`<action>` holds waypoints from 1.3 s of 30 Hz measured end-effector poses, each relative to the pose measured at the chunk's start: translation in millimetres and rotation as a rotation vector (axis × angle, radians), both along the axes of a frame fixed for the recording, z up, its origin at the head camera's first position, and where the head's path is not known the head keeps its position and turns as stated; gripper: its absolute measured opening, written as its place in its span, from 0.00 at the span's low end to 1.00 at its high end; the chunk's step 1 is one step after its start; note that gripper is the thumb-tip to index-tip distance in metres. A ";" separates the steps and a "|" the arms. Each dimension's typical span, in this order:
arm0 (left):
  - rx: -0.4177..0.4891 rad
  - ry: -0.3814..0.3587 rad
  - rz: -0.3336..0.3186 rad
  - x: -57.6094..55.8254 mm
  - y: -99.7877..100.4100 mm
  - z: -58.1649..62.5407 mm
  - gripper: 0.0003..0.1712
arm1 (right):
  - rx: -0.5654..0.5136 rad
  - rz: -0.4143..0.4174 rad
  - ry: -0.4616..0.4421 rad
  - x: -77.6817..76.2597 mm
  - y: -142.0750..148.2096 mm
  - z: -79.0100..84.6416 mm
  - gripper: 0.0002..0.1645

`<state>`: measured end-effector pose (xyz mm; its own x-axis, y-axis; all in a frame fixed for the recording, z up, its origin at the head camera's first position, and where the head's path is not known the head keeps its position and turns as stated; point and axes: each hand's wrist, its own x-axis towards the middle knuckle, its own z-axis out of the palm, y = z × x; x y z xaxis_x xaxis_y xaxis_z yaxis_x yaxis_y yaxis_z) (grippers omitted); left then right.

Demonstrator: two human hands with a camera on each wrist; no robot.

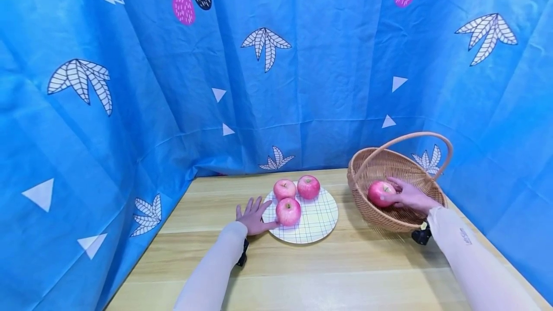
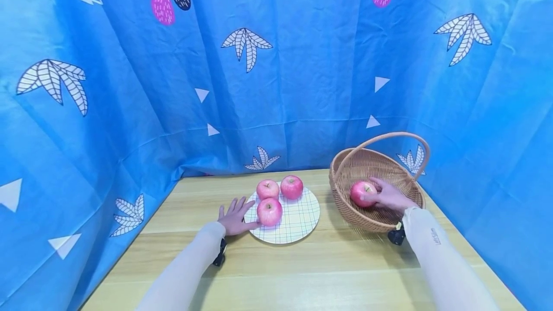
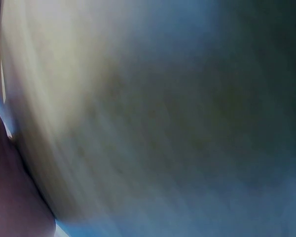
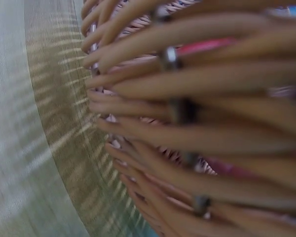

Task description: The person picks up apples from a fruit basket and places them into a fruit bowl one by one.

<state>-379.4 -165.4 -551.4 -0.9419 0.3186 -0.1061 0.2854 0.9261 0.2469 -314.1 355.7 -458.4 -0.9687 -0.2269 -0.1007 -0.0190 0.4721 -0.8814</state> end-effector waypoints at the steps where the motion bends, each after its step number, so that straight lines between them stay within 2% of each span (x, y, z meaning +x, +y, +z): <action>1: -0.002 0.002 -0.002 -0.2 0.1 -0.3 0.61 | 0.002 0.000 -0.003 0.6 0.1 -0.2 0.60; 8: -0.001 -0.003 -0.006 -0.7 0.2 -0.1 0.61 | 0.061 0.010 -0.004 -0.1 3.3 -1.6 0.60; 19: 0.001 -0.005 -0.003 -0.7 -0.1 -0.9 0.61 | 0.023 0.008 -0.014 -1.4 4.5 -4.6 0.60; 23: -0.009 -0.015 0.000 0.4 0.3 1.5 0.62 | 0.047 0.005 -0.002 -3.0 5.1 -6.2 0.61; 33: -0.007 -0.028 -0.006 0.4 0.7 3.0 0.62 | 0.135 -0.011 0.025 -1.1 4.0 -6.2 0.54; 39: -0.008 -0.030 -0.001 1.7 1.1 7.1 0.62 | 0.086 -0.005 0.010 -1.3 3.2 -6.6 0.52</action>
<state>-377.7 -164.3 -544.3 -0.9379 0.3186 -0.1369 0.2791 0.9278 0.2475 -315.4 358.9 -465.0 -0.9708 -0.2131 -0.1097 -0.0253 0.5461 -0.8373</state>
